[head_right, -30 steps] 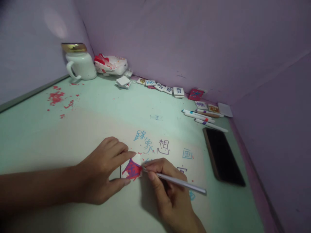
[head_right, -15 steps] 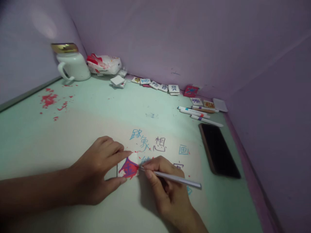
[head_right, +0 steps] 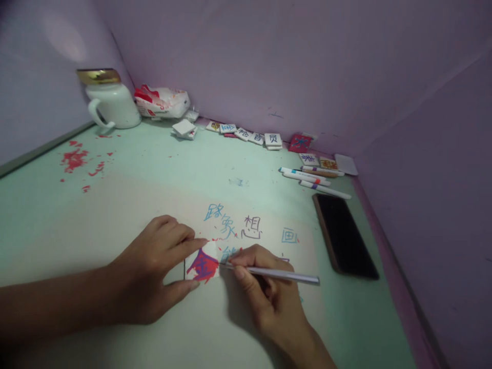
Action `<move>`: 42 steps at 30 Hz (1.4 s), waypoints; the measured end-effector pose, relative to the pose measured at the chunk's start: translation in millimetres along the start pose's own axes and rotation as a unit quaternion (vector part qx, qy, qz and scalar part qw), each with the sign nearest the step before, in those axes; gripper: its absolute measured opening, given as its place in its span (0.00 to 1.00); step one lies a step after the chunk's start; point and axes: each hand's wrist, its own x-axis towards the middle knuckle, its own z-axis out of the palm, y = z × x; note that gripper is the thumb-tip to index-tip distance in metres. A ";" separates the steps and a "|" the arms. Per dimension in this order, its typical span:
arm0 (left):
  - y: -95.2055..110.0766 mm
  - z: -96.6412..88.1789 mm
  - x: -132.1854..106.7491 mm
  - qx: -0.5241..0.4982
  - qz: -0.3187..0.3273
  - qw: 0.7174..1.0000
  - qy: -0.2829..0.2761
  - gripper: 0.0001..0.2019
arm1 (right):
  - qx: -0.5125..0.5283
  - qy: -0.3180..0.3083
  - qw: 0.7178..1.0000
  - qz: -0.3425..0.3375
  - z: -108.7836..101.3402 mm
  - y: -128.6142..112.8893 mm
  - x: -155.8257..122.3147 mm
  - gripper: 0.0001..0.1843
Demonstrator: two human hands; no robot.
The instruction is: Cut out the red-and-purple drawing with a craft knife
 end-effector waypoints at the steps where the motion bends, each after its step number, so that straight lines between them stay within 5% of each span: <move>1: 0.2 -0.5 0.1 0.001 0.000 1.000 -0.001 0.17 | 0.006 0.006 1.000 0.009 0.4 -1.4 0.0 0.07; 15: -1.9 -0.1 -0.6 0.006 -0.011 1.000 0.013 0.16 | 0.073 0.069 0.993 0.065 -3.7 -1.5 2.1 0.09; 19: -5.9 2.4 -1.7 0.028 -0.012 0.999 0.018 0.24 | -0.012 0.111 0.993 -0.037 -5.3 0.9 3.1 0.04; 26: -5.7 1.6 -0.5 0.046 -0.011 0.999 0.000 0.30 | -0.124 0.070 0.979 -0.144 -5.1 11.1 -4.1 0.20; 36: -5.6 -2.7 1.3 0.023 -0.009 0.999 -0.023 0.26 | 0.130 -0.013 0.991 0.000 -13.6 6.9 -2.3 0.13; 39: -4.2 -3.4 1.1 0.022 -0.014 0.999 -0.019 0.24 | 0.125 -0.008 0.992 0.036 -8.0 -1.0 -0.9 0.04; 42: -2.8 -3.7 1.1 0.020 -0.012 1.000 -0.016 0.22 | 0.063 -0.012 0.995 0.078 -4.2 -10.2 -3.3 0.08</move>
